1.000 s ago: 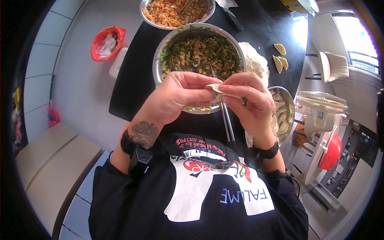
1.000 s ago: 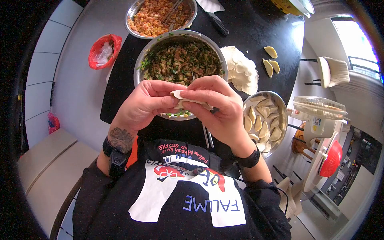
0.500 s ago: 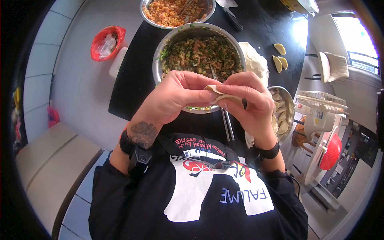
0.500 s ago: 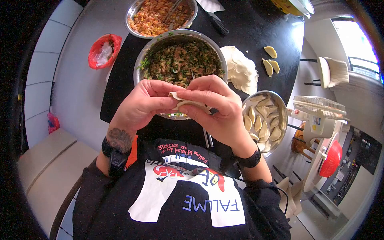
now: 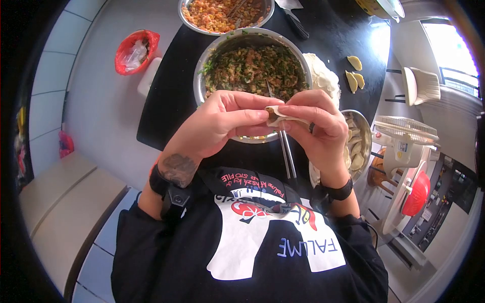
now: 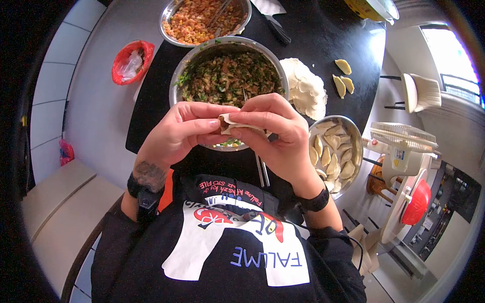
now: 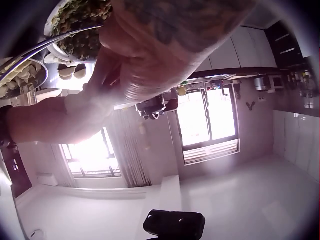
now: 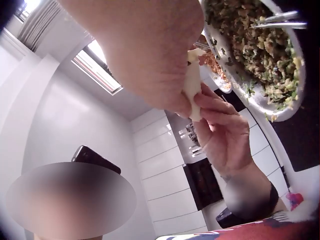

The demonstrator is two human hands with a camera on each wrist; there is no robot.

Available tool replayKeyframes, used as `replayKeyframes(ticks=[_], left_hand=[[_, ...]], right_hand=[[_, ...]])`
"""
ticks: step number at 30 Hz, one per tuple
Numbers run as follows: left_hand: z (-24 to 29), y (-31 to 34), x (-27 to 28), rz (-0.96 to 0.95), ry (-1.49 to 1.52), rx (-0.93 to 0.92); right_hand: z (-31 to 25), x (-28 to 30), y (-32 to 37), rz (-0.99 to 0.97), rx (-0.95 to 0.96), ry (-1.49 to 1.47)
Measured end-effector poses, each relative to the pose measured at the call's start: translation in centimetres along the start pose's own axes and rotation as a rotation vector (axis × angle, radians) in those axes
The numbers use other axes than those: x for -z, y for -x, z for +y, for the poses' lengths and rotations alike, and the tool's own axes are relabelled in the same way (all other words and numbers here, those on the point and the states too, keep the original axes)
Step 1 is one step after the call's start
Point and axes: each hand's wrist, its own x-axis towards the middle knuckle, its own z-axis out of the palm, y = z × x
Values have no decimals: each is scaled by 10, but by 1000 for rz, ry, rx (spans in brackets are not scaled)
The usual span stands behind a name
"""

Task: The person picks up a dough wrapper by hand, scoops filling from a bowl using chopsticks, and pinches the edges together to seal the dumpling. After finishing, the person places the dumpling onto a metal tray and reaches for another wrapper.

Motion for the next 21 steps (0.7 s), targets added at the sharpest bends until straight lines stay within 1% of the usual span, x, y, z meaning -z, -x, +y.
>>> replayKeyframes(ticks=[4, 6, 13, 21], left_hand=[[-1, -1, 0, 25, -28, 20], [-3, -3, 3, -9, -18, 8], [-5, -4, 6, -18, -36, -1], [-8, -4, 1, 46, -44, 4]], right_hand=[[0, 0, 1, 6, -3, 1], [-1, 1, 1, 3, -6, 3], [-10, 0, -2, -31, -29, 45], [-6, -2, -2, -30, 10, 67]])
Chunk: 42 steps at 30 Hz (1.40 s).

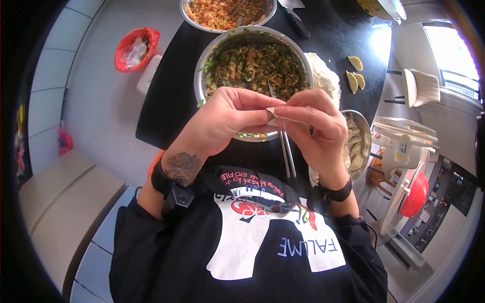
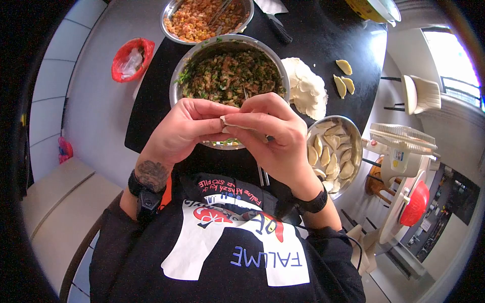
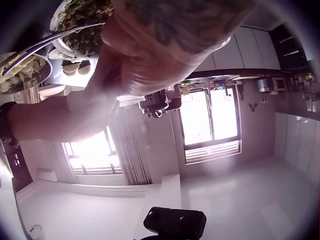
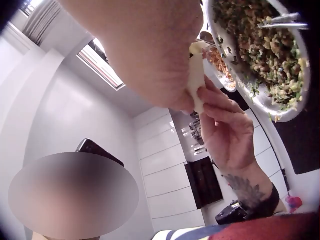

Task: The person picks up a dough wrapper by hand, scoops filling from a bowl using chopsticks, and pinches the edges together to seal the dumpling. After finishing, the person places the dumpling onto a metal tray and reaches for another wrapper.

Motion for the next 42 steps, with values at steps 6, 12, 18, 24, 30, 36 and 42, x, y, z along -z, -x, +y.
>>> replayKeyframes(ticks=[6, 12, 18, 24, 30, 36, 42], left_hand=[[6, 4, -4, -27, 21, 41], [6, 3, 3, -75, 162, 119], [0, 0, 1, -23, 2, 41], [-6, -3, 4, -16, 13, 2], [-1, 0, 4, -47, 95, 41], [-2, 0, 2, -39, 31, 12], [-4, -2, 3, -29, 8, -1]], right_hand=[[2, 2, 4, 26, -43, 14], [-5, 7, -4, -24, -31, 81], [-7, 8, -5, -85, -29, 74], [-5, 5, -7, -102, 24, 151], [-5, 6, -6, -75, -17, 64], [-5, 10, -6, -111, -6, 48], [-10, 10, -6, -126, -8, 73]])
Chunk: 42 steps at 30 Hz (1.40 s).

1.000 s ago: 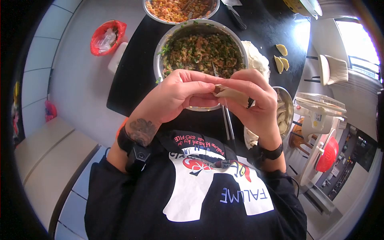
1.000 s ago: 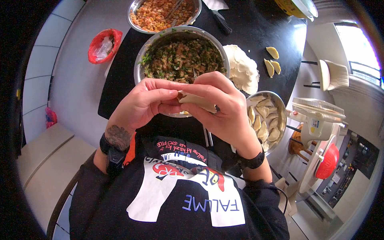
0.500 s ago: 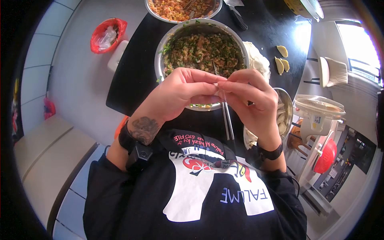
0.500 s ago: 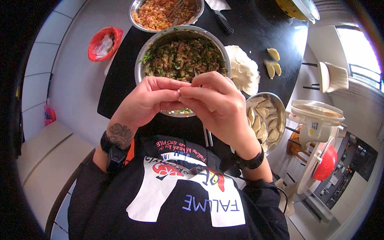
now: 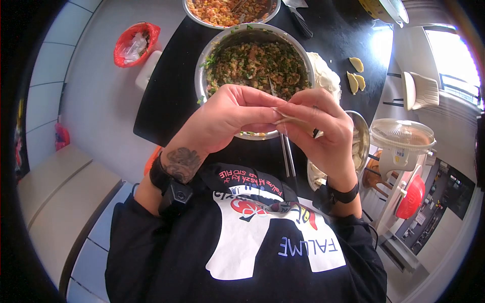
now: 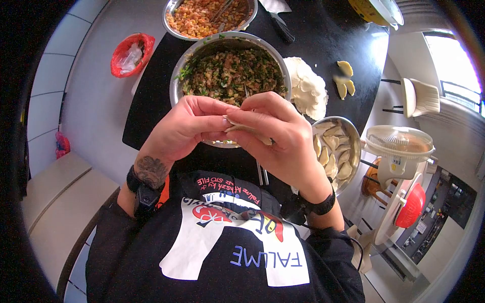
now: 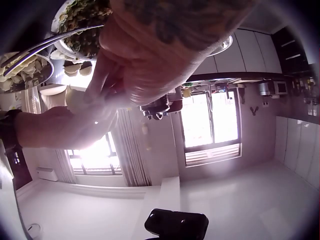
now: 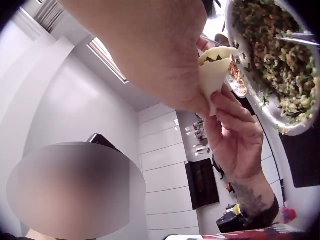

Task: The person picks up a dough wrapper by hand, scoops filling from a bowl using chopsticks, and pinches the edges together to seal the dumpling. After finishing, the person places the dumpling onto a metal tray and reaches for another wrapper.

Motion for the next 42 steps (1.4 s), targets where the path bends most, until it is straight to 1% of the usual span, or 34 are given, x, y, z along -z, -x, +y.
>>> replayKeyframes(ticks=[6, 10, 13, 15, 18, 19, 21, 23, 25, 29, 35, 39, 42], left_hand=[[-1, 0, -2, 25, 0, -12], [-1, 1, -1, 4, -18, -32], [2, 4, -4, 12, 17, -3], [7, 5, -5, 1, 154, 81], [6, 6, -2, -9, 218, 111], [5, 6, 0, -9, 218, 111], [1, 7, 4, -36, 106, 73], [2, 7, 3, -39, 111, 68], [3, 7, 0, -44, 114, 65], [3, 6, -3, -6, 90, 57], [0, 3, -2, 13, 55, 36], [-3, 0, -1, 26, 39, -3], [-3, 0, -3, 42, 51, 26]], right_hand=[[-1, -2, 1, 6, -15, 24], [-1, -4, 1, 36, -10, 38], [1, -4, 2, 39, 15, 59], [1, -5, 3, 56, 5, 52], [4, -4, 4, 66, -5, 32], [5, -4, 4, 60, -5, 20], [-6, -4, -1, 77, -21, 34], [-9, -3, -3, 92, -38, 47], [-7, 1, -2, 19, -10, 103], [-5, -2, 0, 34, -47, 36], [-4, -8, 0, 54, -23, 58], [-5, -9, -3, 26, -6, 134], [-5, -7, -4, 14, -9, 156]])
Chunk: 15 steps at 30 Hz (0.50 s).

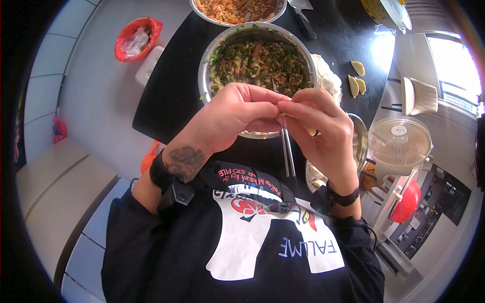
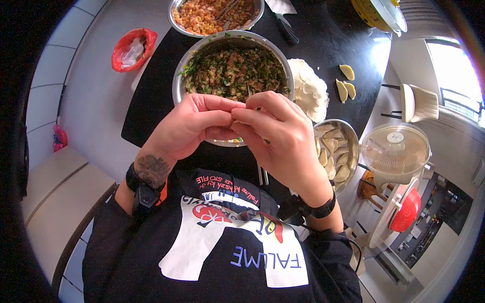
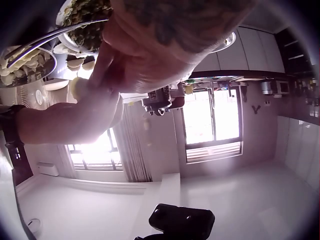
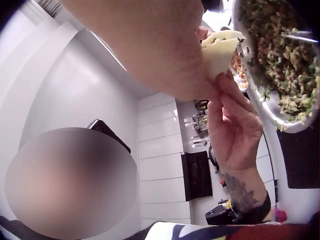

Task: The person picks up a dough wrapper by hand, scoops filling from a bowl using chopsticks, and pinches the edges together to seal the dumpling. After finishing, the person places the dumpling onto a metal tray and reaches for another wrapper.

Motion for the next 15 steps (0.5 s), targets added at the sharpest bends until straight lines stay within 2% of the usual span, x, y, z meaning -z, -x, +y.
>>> replayKeyframes(ticks=[5, 10, 14, 15], left_hand=[[5, 4, -5, 14, -44, 47], [6, 6, -7, -24, -104, 21], [4, 5, -4, -29, -34, 39], [4, 4, -2, -24, 18, 53]], right_hand=[[0, 1, -1, -6, -35, -26], [4, 1, 1, -31, 16, 74], [6, 1, 0, -49, 84, 151], [5, 1, 1, -49, 8, 47]])
